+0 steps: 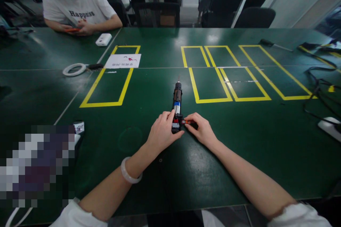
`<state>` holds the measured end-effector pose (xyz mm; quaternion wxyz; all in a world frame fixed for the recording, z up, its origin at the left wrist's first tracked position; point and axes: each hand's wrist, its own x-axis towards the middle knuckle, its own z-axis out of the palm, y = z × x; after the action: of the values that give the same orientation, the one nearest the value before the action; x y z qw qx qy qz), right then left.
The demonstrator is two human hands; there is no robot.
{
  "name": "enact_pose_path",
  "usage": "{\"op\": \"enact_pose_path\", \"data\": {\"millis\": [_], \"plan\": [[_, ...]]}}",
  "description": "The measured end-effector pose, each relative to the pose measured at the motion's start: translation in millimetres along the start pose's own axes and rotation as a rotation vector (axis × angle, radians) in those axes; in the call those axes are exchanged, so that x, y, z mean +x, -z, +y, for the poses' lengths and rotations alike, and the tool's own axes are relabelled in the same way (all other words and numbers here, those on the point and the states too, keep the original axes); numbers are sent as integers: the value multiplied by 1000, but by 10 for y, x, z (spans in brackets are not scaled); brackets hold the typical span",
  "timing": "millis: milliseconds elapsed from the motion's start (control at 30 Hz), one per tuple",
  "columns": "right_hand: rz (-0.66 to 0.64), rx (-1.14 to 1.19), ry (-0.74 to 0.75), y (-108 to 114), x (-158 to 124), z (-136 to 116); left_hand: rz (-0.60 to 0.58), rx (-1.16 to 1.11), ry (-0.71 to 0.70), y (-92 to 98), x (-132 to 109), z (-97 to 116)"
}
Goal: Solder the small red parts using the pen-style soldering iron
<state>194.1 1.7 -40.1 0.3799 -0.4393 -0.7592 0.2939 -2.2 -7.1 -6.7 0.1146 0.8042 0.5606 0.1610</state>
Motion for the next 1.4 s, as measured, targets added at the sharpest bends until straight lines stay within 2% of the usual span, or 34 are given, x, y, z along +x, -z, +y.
{"op": "enact_pose_path", "data": {"millis": [400,500,667,867,1033,1167,1267,1400], "plan": [[4,-26,26,-19,-47,-44,9,16,-19,-37,-7,-38],[23,-29,-55,-14,-57,-91,13,51,-27,-25,-16,4],[44,108,-161,8,-45,-114,5,163,32,-6,19,135],[-74,247,-123,17,-57,-88,1,294,94,21,110,153],[-148,234,-46,19,-45,-145,-9,335,64,81,85,10],[-147,289,-72,21,-49,-117,-12,382,64,167,48,-158],[-157,314,-88,24,-48,-83,-28,432,103,275,22,-364],[-176,287,-89,37,-33,-94,-56,476,196,478,-40,-759]]}}
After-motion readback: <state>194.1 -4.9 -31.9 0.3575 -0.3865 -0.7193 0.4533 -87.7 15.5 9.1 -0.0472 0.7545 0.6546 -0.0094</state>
